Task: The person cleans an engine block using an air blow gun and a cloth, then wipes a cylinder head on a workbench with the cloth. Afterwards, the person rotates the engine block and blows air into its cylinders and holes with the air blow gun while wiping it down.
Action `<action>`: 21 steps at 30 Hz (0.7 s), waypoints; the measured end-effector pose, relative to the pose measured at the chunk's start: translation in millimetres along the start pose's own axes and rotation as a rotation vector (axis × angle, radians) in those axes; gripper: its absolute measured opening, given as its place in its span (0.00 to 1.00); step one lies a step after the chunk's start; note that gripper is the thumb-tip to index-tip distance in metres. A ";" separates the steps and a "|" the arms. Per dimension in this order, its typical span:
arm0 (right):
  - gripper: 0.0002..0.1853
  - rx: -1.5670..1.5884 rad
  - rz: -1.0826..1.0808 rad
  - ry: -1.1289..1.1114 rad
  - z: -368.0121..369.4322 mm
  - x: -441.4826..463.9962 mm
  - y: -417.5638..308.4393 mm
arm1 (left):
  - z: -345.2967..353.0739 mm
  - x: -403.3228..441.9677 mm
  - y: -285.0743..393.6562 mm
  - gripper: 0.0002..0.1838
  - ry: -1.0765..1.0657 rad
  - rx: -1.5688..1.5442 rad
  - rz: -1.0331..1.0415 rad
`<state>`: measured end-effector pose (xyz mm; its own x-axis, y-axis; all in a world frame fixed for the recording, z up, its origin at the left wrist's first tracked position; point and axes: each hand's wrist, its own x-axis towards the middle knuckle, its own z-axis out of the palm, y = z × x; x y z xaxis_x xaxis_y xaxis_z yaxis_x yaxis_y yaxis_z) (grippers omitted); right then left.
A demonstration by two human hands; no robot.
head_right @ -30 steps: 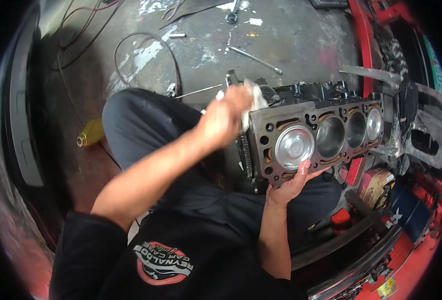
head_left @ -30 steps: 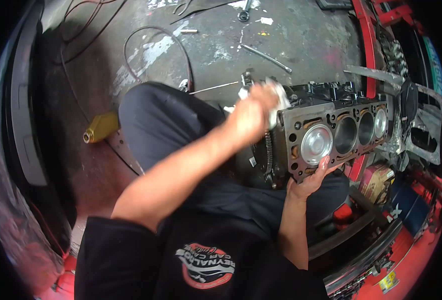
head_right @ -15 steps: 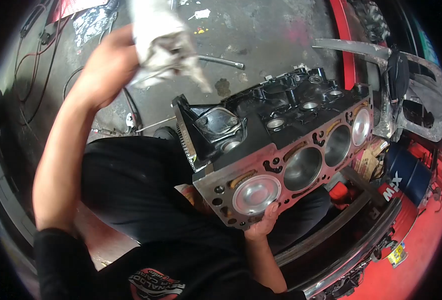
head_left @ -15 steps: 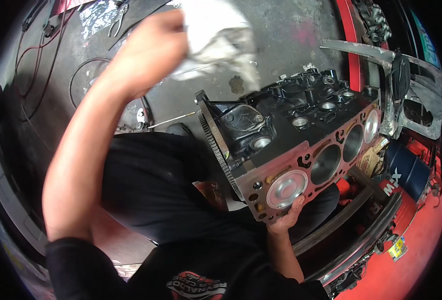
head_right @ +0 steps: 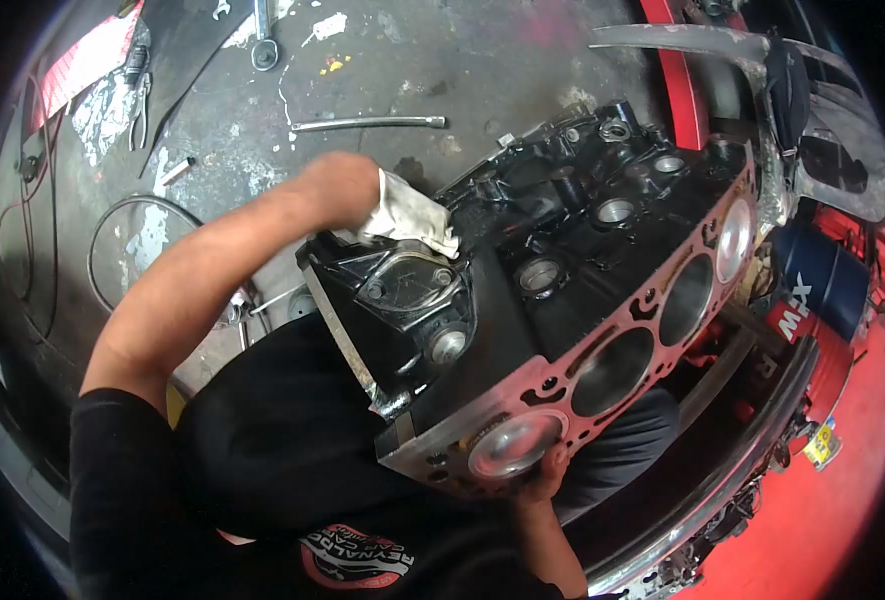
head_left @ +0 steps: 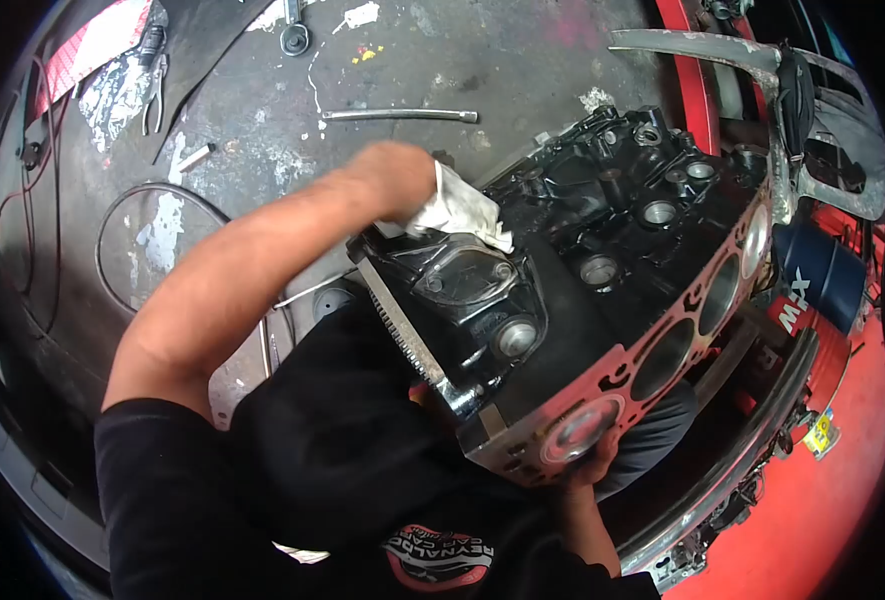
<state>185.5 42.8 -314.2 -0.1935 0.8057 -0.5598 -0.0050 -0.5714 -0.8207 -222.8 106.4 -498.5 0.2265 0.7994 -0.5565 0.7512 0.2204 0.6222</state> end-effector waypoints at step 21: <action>0.34 -0.179 -0.263 -0.170 3.5 -5.4 -17.4 | -24.2 16.5 -49.7 0.14 0.653 -0.602 -0.057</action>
<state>183.3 47.8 -296.5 -0.3692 0.8755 -0.3118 0.0930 -0.2990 -0.9497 -271.4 122.1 -525.3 -0.3380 0.8968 -0.2854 0.2559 0.3794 0.8891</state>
